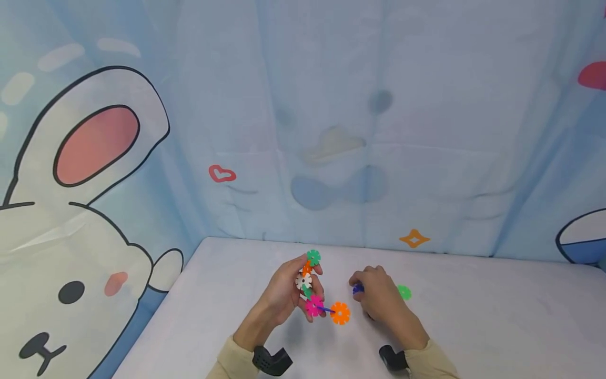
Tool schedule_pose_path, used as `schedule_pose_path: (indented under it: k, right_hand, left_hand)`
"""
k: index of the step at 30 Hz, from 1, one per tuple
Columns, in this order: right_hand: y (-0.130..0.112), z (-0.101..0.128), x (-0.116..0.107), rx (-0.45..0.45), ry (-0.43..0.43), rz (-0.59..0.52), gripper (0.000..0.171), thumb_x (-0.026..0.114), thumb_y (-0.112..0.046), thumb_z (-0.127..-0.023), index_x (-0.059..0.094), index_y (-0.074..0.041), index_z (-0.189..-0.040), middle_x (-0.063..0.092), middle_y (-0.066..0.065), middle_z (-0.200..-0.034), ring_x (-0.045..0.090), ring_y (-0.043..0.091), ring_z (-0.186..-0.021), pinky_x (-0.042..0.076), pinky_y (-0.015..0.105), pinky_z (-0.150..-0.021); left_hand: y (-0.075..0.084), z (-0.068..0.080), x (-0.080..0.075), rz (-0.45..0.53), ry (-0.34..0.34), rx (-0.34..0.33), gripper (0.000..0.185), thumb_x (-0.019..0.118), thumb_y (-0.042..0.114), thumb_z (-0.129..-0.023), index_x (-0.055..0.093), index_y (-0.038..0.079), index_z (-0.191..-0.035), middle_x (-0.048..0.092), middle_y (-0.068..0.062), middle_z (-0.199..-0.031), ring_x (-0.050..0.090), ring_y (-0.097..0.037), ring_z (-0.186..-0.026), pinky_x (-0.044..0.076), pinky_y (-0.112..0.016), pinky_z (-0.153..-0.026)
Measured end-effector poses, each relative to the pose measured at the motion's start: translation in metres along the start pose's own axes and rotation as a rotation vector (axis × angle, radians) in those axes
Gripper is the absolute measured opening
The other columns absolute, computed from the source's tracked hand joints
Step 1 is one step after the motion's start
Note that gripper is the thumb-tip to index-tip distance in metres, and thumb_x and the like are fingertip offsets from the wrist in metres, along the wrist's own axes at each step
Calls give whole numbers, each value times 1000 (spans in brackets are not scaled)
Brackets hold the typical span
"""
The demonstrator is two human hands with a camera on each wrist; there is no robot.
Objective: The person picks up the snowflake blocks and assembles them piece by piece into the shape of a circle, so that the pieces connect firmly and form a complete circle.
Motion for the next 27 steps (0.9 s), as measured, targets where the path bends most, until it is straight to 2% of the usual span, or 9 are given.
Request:
schedule_pose_path:
  k: [4, 8, 12, 18, 27]
  right_hand:
    - [5, 0, -2, 42, -6, -57, 18, 88, -6, -84, 75, -9, -97, 63, 2, -89, 56, 20, -84, 57, 40, -77]
    - [9, 2, -10, 39, 56, -108, 19, 89, -8, -84, 70, -10, -86, 58, 0, -79, 51, 16, -73, 46, 27, -64]
    - [11, 1, -19, 15, 128, -129, 19, 87, -11, -87, 68, -11, -87, 58, -3, -75, 49, 14, -69, 42, 23, -58]
    - [3, 1, -34, -68, 215, -186, 11, 81, -6, -93, 71, -10, -97, 68, -4, -85, 56, 9, -73, 53, 20, -63]
    - [-18, 8, -56, -154, 297, -247, 14, 81, -1, -91, 73, -10, -99, 74, -2, -90, 67, 11, -74, 60, 20, -69]
  left_hand:
    - [-1, 0, 2, 9, 47, 16, 38, 33, 35, -114, 55, 7, -102, 70, -3, -70, 67, -12, -52, 58, -30, -43]
    - [-1, 0, 2, 3, 73, 26, 37, 34, 30, -114, 57, 6, -99, 69, -2, -70, 66, -11, -55, 58, -28, -44]
    - [0, 0, 3, -26, 87, 28, 37, 38, 25, -114, 63, 1, -100, 71, -2, -72, 67, -10, -59, 58, -25, -48]
    - [0, 0, 3, -18, 74, 15, 37, 43, 23, -113, 66, -5, -110, 74, -3, -79, 70, -12, -62, 59, -25, -53]
    - [0, -1, -1, 72, 73, 5, 37, 39, 21, -114, 66, -4, -121, 75, -3, -87, 77, -14, -71, 63, -27, -62]
Point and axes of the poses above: each hand's wrist, its own z-axis away from the middle knuckle, its own x-axis out of the palm, y = z × x, the point moved 5 cm from there along -z, towards the middle knuckle
